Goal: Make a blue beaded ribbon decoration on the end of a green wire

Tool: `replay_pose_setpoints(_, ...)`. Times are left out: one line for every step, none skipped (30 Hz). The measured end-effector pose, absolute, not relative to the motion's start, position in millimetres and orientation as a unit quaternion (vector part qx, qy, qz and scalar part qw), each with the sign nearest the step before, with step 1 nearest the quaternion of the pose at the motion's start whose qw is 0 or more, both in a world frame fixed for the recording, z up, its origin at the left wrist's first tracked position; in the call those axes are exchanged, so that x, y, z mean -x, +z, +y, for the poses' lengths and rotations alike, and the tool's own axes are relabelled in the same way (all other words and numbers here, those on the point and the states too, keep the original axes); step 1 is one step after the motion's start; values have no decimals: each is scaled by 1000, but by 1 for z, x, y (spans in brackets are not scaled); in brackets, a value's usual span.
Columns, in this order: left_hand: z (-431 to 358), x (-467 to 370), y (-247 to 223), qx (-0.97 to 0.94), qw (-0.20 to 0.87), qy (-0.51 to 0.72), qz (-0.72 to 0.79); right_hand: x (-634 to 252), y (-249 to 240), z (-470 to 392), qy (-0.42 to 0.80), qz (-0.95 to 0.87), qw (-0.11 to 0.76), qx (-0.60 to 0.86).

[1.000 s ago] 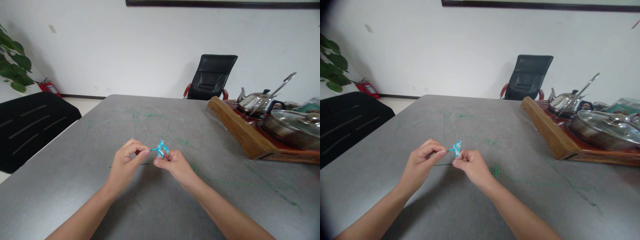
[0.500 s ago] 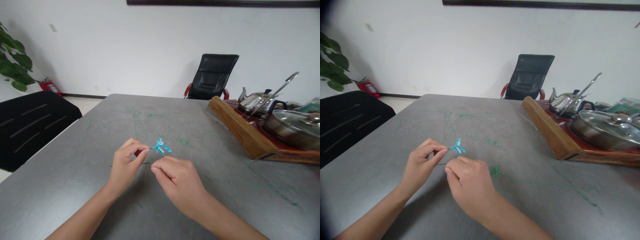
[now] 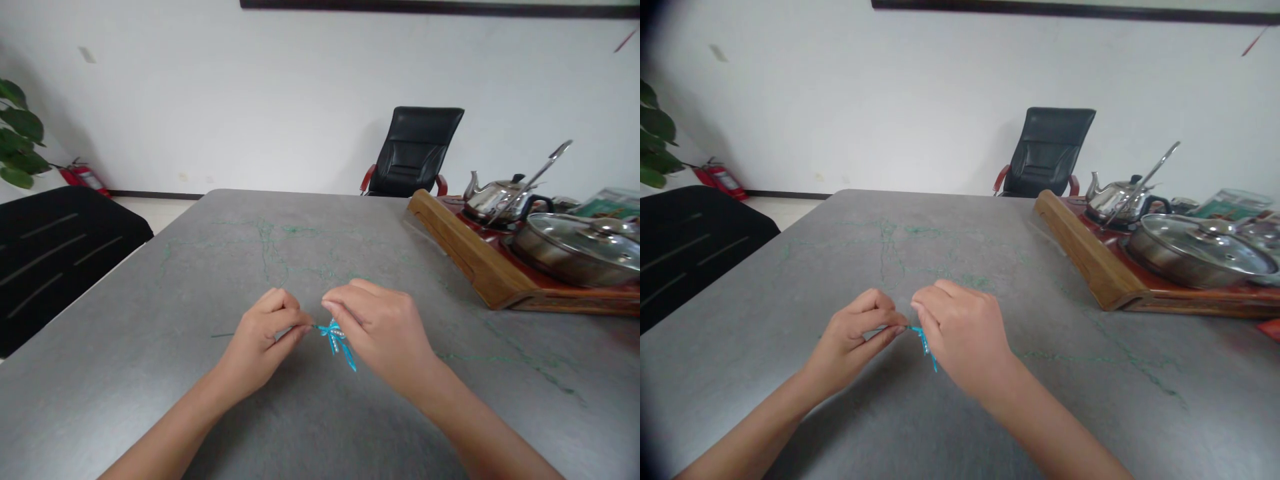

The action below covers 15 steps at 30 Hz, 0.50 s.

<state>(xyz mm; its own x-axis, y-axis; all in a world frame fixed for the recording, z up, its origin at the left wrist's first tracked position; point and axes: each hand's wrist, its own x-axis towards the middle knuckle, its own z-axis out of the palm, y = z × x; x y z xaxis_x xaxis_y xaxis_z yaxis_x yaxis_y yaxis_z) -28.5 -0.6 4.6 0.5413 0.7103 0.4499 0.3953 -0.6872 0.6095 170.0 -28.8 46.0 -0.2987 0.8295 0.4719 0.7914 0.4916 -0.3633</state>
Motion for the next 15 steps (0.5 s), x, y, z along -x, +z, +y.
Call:
replay_pose_setpoints(0, 29, 5, -848, 238, 349, 320, -171, 45, -26, 56, -797, 327, 505)
replay_pose_setpoints(0, 29, 6, -846, 254, 348, 314, -172, 44, -23, 79, -786, 343, 508)
replay_pose_setpoints(0, 29, 7, -843, 271, 348, 308, -173, 43, -20, 99, -774, 359, 512)
replay_pose_setpoints(1, 29, 7, -840, 289, 347, 301, -174, 42, -17, 119, -761, 371, 518)
replay_pose_setpoints(1, 30, 8, -836, 307, 347, 296, -175, 41, -14, 140, -749, 379, 525)
replay_pose_setpoints(1, 30, 9, -831, 325, 346, 291, -177, 39, -11, 167, -737, 383, 532)
replay_pose_setpoints(1, 31, 9, -824, 342, 347, 289, -178, 38, -8, 200, -725, 383, 537)
replay_pose_setpoints(2, 31, 10, -817, 358, 349, 288, -179, 35, -5, 236, -712, 382, 540)
replay_pose_setpoints(2, 32, 10, -808, 373, 353, 289, -180, 33, -2, 272, -700, 380, 540)
replay_pose_setpoints(3, 33, 11, -800, 384, 358, 291, -180, 30, 1, 305, -689, 378, 538)
replay_pose_setpoints(3, 33, 10, -791, 393, 365, 294, -181, 26, 3, 333, -679, 377, 534)
replay_pose_setpoints(4, 34, 10, -783, 399, 374, 297, -180, 22, 6, 356, -672, 377, 529)
replay_pose_setpoints(4, 34, 10, -774, 402, 384, 303, -180, 18, 8, 375, -665, 376, 525)
replay_pose_setpoints(5, 34, 9, -766, 404, 392, 310, -178, 13, 9, 391, -659, 375, 521)
replay_pose_setpoints(5, 34, 8, -759, 404, 400, 319, -176, 8, 11, 407, -653, 374, 518)
